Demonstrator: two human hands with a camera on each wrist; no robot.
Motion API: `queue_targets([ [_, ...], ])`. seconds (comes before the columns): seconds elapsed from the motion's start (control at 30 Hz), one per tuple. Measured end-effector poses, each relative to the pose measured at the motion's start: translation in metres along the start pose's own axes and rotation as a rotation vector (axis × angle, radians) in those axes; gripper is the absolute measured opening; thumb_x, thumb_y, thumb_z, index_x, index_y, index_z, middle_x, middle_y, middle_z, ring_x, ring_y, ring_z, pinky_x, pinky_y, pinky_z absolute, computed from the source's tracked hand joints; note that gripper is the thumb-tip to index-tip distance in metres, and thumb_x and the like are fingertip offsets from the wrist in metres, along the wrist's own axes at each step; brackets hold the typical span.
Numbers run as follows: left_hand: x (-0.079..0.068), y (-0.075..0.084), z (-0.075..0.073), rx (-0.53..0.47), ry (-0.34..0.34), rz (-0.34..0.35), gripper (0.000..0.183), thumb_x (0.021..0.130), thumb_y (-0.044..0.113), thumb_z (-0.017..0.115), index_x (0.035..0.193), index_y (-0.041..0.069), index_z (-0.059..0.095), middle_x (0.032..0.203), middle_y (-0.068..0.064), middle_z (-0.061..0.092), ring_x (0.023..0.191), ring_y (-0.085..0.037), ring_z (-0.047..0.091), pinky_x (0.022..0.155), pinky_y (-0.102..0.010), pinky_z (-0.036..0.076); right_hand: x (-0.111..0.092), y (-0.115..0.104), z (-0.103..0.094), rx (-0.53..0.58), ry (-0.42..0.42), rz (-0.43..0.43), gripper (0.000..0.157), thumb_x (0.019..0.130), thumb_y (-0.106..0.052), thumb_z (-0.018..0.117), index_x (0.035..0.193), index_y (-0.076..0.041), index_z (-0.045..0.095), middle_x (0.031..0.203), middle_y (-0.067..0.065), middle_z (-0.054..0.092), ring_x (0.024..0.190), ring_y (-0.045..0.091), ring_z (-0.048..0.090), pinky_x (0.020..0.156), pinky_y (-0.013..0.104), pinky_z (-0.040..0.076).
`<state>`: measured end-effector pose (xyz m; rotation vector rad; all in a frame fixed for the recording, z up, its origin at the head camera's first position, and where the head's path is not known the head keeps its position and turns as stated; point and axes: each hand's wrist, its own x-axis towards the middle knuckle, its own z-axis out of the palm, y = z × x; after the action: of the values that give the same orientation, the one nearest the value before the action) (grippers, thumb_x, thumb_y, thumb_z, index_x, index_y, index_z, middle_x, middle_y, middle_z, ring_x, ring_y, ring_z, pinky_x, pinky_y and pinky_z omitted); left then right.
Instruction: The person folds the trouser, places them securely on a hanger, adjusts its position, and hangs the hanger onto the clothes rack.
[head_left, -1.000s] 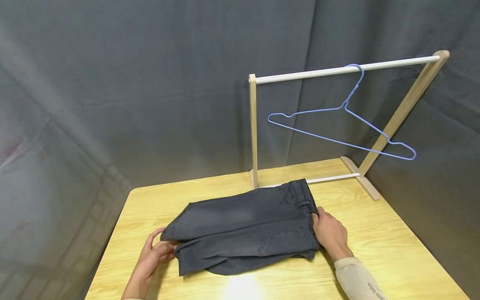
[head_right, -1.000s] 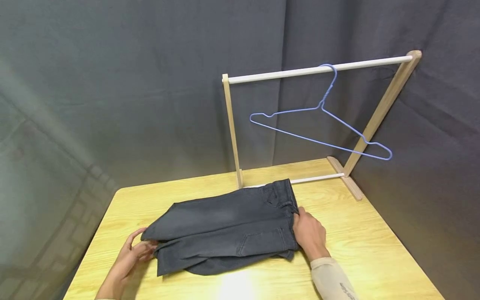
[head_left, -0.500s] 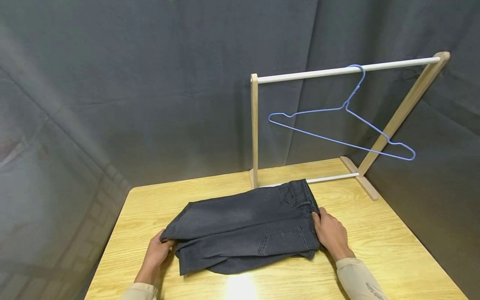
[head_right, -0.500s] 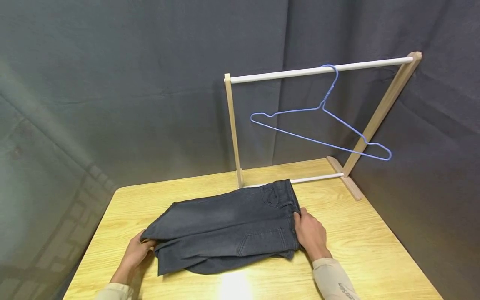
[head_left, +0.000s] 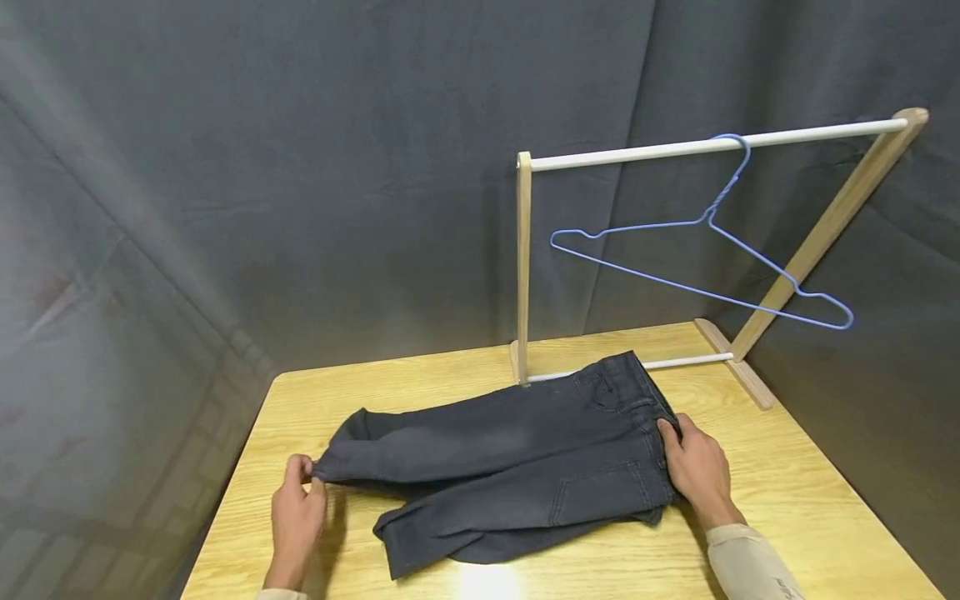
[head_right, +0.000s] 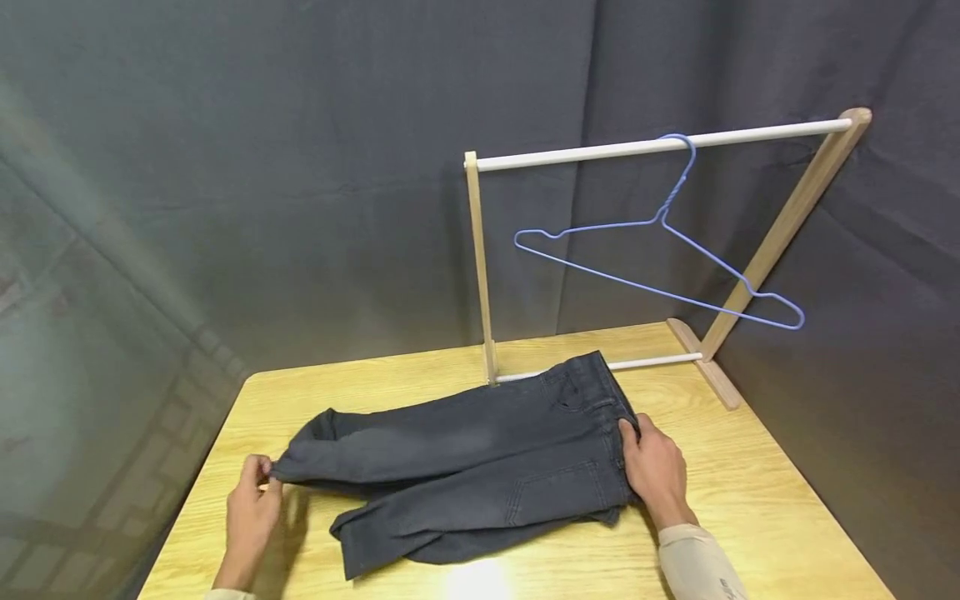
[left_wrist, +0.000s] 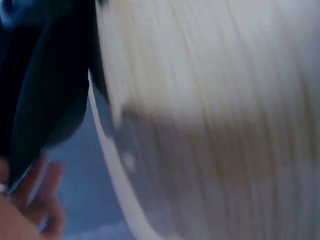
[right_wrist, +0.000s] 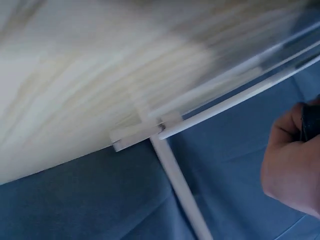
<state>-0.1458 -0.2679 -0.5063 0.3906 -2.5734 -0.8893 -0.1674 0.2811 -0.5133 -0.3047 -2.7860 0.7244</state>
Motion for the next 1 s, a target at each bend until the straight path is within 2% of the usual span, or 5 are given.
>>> queue_targets([
  [0.13,0.002,-0.002,-0.002,0.085,0.142,0.103,0.012,0.087,0.001,0.055,0.099,0.004,0.052,0.083,-0.019,0.066,0.066,-0.033,0.058,0.056,-0.040,0.038,0.001,0.008,-0.001,-0.044,-0.055,0.012,0.051,0.102,-0.044,0.030,0.116,-0.002,0.055,0.106,0.032,0.064,0.091,0.053,0.060,0.061,0.054,0.046],
  [0.37,0.001,-0.017,0.005,0.019,-0.295,0.010,0.048,0.089,0.002,0.055,0.135,0.008,0.044,0.124,-0.026,0.060,0.102,-0.039,0.063,0.081,-0.047,0.052,0.005,0.015,0.002,-0.076,-0.191,0.039,0.060,0.102,-0.047,0.024,0.123,0.002,0.051,0.109,0.035,0.061,0.091,0.053,0.061,0.061,0.054,0.048],
  [0.5,-0.002,-0.023,0.004,0.036,-0.374,-0.019,0.047,0.089,-0.001,0.052,0.135,0.002,0.045,0.132,-0.029,0.054,0.122,-0.047,0.052,0.097,-0.056,0.045,0.007,0.016,0.006,-0.087,-0.221,0.047,0.060,0.102,-0.047,0.024,0.123,0.002,0.051,0.109,0.035,0.061,0.090,0.052,0.061,0.061,0.054,0.048],
  [0.77,-0.008,-0.019,0.006,0.151,-0.136,0.046,0.034,0.080,-0.006,0.062,0.113,0.002,0.063,0.113,-0.021,0.067,0.106,-0.043,0.062,0.088,-0.054,0.049,0.010,0.015,0.002,-0.084,-0.245,0.025,0.059,0.102,-0.045,0.025,0.120,0.004,0.052,0.108,0.035,0.061,0.089,0.052,0.061,0.061,0.054,0.048],
  [1.0,-0.010,-0.019,0.002,0.257,-0.171,0.063,0.039,0.077,-0.004,0.060,0.115,0.004,0.062,0.110,-0.021,0.068,0.097,-0.045,0.064,0.076,-0.057,0.050,0.010,0.016,0.006,-0.092,-0.272,0.021,0.059,0.103,-0.044,0.024,0.122,0.005,0.050,0.110,0.036,0.060,0.093,0.053,0.060,0.064,0.055,0.049],
])
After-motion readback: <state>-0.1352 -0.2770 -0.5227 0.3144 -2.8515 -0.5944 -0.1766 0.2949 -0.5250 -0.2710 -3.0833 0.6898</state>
